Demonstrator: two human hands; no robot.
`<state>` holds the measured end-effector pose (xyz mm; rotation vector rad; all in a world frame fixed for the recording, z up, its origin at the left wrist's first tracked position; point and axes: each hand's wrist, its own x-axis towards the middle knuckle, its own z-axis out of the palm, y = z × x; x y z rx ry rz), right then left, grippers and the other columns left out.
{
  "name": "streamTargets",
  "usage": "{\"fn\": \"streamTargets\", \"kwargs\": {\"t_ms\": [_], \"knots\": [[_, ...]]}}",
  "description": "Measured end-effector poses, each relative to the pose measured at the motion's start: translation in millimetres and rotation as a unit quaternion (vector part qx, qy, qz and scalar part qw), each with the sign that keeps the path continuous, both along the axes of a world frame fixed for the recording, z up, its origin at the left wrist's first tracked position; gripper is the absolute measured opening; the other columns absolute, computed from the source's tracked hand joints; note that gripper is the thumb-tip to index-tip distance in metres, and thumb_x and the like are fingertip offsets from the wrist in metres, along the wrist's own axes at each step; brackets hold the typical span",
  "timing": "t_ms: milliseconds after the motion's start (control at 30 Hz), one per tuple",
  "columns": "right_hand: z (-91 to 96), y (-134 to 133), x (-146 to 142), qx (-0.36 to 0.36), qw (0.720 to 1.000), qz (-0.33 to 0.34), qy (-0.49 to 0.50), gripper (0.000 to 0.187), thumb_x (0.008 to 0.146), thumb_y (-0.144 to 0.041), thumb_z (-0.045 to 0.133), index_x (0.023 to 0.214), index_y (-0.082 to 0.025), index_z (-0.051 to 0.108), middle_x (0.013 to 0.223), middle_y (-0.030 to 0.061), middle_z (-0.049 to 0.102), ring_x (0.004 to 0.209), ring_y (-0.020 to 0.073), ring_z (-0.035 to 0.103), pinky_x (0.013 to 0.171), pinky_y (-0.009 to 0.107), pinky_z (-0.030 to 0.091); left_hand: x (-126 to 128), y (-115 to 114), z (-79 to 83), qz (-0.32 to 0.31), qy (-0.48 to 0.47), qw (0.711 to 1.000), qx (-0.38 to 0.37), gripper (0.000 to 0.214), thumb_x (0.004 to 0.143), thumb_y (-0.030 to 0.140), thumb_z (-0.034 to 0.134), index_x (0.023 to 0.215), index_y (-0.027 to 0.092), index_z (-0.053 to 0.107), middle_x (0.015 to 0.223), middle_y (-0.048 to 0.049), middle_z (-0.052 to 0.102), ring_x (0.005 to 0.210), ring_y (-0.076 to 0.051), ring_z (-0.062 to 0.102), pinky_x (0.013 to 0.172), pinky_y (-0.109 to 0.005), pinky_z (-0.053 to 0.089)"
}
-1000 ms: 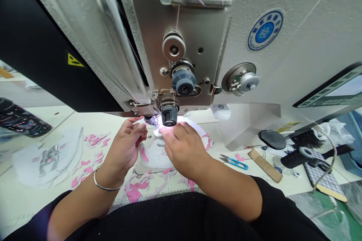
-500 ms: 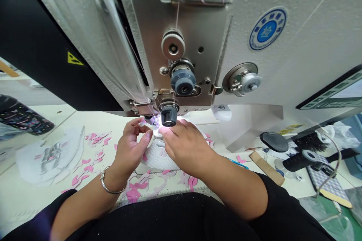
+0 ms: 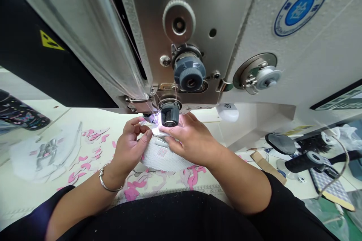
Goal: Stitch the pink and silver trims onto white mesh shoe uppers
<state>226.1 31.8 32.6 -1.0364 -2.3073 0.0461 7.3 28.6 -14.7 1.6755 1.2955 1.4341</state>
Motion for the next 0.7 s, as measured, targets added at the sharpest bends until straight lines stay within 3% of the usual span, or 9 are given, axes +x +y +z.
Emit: {"fn": "streamTargets", "kwargs": {"t_ms": [133,400,700], "knots": [[-2.8,-1.5,-2.8,0.025,1.0,-0.013,0.003,0.032,0.091,-0.033,0.059,0.122,-0.03,0.068,0.097,0.0079,0.056,0.09,0.0211,0.056,0.07,0.033,0.053,-0.9,1.0,-1.6,0.001,0.027,1.0,0.002,0.043,0.087,0.028,0.066,0.127,0.03,0.051,0.083,0.0011,0.064,0.076,-0.016,0.058,0.069,-0.026,0.042],[-8.4,-6.2,-11.3,0.086,0.995,-0.042,0.002,0.033,0.09,-0.028,0.058,0.121,-0.027,0.069,0.096,0.0087,0.056,0.085,0.021,0.053,0.07,0.034,0.05,-1.4,3.7,-4.2,0.005,-0.007,1.0,-0.008,0.043,0.084,0.03,0.07,0.124,0.03,0.057,0.079,0.0021,0.064,0.075,-0.016,0.059,0.072,-0.026,0.042],[-11.2,-9.4,-13.3,0.101,0.994,-0.046,0.003,0.033,0.09,-0.027,0.057,0.121,-0.025,0.068,0.098,0.0084,0.056,0.085,0.0199,0.053,0.074,0.034,0.049,-7.1,8.9,-13.4,0.003,0.085,0.996,0.013,0.039,0.094,0.037,0.057,0.131,0.03,0.047,0.083,0.0023,0.063,0.076,-0.015,0.06,0.071,-0.029,0.046]]}}
